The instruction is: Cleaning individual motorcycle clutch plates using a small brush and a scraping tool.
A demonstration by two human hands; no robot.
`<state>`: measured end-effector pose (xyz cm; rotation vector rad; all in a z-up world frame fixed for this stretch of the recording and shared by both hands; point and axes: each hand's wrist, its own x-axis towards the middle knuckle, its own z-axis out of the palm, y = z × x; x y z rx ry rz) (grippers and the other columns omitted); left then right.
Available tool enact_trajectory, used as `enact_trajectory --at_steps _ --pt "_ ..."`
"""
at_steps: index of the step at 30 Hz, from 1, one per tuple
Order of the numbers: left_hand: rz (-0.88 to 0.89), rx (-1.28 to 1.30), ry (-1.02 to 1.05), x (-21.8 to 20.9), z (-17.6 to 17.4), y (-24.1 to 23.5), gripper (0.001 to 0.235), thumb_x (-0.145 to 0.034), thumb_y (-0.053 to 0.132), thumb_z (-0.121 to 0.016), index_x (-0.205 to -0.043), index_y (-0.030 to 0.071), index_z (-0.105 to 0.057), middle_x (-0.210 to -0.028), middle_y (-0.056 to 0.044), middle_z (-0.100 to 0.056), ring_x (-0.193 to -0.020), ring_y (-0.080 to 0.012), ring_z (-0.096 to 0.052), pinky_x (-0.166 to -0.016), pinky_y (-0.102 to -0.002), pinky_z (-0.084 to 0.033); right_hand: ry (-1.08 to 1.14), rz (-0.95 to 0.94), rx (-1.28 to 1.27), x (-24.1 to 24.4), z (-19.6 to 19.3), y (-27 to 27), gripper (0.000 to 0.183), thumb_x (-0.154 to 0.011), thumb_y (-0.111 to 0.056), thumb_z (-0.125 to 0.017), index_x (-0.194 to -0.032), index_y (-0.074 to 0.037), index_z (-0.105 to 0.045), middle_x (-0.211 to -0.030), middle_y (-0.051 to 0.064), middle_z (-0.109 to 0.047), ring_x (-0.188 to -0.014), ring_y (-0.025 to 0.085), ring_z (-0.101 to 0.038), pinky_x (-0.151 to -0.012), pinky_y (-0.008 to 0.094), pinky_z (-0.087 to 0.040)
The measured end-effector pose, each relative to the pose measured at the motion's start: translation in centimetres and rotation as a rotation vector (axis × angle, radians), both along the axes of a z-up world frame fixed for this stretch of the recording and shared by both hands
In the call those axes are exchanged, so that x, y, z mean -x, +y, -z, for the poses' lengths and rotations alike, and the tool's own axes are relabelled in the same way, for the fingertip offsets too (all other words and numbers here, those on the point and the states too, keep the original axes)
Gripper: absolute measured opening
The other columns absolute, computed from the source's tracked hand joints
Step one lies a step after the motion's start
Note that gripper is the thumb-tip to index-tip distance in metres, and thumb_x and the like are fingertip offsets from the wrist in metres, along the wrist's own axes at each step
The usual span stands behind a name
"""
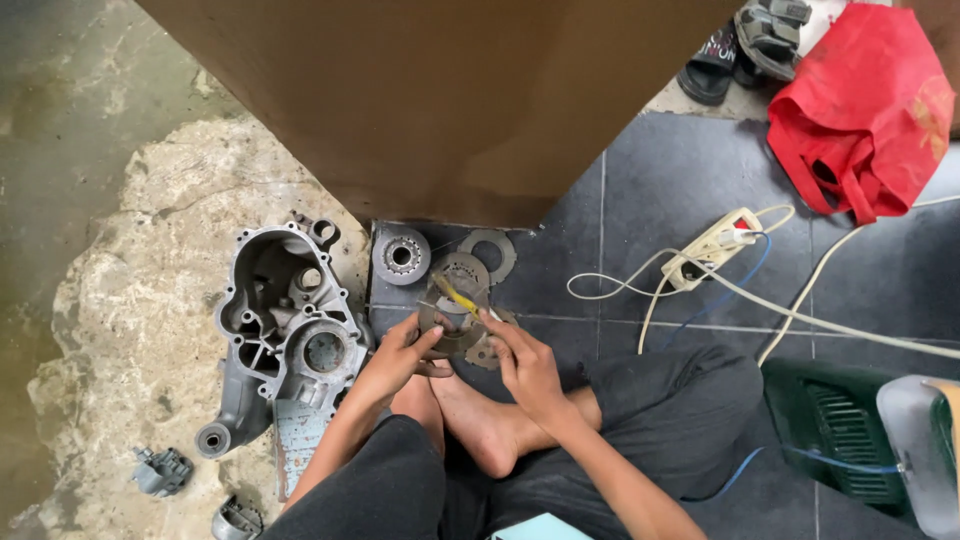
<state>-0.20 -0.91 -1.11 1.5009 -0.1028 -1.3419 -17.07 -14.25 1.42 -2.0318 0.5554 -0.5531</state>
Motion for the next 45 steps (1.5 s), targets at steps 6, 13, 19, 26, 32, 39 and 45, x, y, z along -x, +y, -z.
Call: enact_trajectory --at_steps 6,13,19,26,32,39,45 --pt "-0.048 -0.009 0.008 0.0 0.5 0.0 0.031 -0.103 0.008 -0.056 -0.130 -0.009 -0.061 -0.125 -0.035 -0.064 -0.101 -0.0487 -0.073 -0.075 -0.057 -0.067 0.044 -0.088 0.069 0.5 0.7 0.9 0.032 -0.100 -0.016 -0.058 -0.127 -0.025 -0.073 -0.082 0.002 -0.075 -0.071 0.023 -0.076 -0.065 0.036 -0.063" --pt "-0.007 0.004 0.005 -0.1 -0.7 0.0 0.033 -0.102 0.011 -0.056 -0.131 -0.003 -0.061 -0.119 -0.027 -0.067 -0.101 -0.0384 -0.073 -0.073 -0.047 -0.068 0.042 -0.090 0.015 0.9 0.9 1.2 0.040 -0.094 -0.007 -0.062 -0.132 -0.019 -0.069 -0.087 0.006 -0.074 -0.069 0.023 -0.069 -0.061 0.035 -0.058" --pt "0.014 0.003 0.030 -0.2 -3.1 -0.4 0.030 -0.101 0.012 -0.055 -0.125 -0.001 -0.066 -0.112 -0.022 -0.074 -0.096 -0.0310 -0.075 -0.072 -0.039 -0.068 0.005 0.128 -0.071 1.3 2.0 0.4 0.050 -0.089 0.004 -0.061 -0.138 -0.008 -0.059 -0.110 0.007 -0.076 -0.073 0.014 -0.068 -0.068 0.027 -0.057" --pt "-0.038 -0.010 0.113 0.2 -2.1 -0.8 0.036 -0.101 0.017 -0.055 -0.126 -0.008 -0.063 -0.113 -0.026 -0.073 -0.087 -0.0331 -0.075 -0.066 -0.038 -0.067 -0.032 0.108 -0.060 1.5 4.1 1.6 0.068 -0.095 -0.002 -0.060 -0.153 -0.004 -0.026 -0.119 0.013 -0.076 -0.079 0.019 -0.076 -0.066 0.028 -0.059" --pt "-0.155 0.043 0.216 0.0 -1.6 -0.3 0.031 -0.102 0.012 -0.055 -0.120 -0.012 -0.057 -0.107 -0.031 -0.074 -0.081 -0.0359 -0.076 -0.069 -0.038 -0.065 -0.002 0.057 -0.060 0.8 3.4 2.5 0.069 -0.092 -0.004 -0.065 -0.150 -0.004 -0.027 -0.122 0.007 -0.077 -0.072 0.017 -0.079 -0.058 0.027 -0.060" --pt "-0.198 0.034 0.241 0.1 0.8 -0.3 0.034 -0.100 0.008 -0.056 -0.126 -0.014 -0.055 -0.103 -0.033 -0.072 -0.075 -0.0376 -0.076 -0.065 -0.038 -0.066 -0.044 0.091 0.053 2.0 5.4 2.5 0.054 -0.095 -0.017 -0.068 -0.138 0.003 -0.041 -0.131 0.015 -0.069 -0.087 0.024 -0.079 -0.071 0.033 -0.064" --pt "-0.251 0.039 0.296 0.3 1.9 -0.1 0.031 -0.099 0.003 -0.052 -0.125 -0.014 -0.055 -0.102 -0.032 -0.071 -0.076 -0.0360 -0.075 -0.067 -0.037 -0.065 -0.069 0.063 0.078 2.8 5.4 2.1 0.060 -0.094 -0.012 -0.067 -0.140 0.007 -0.033 -0.108 0.008 -0.078 -0.074 0.017 -0.077 -0.067 0.028 -0.060"
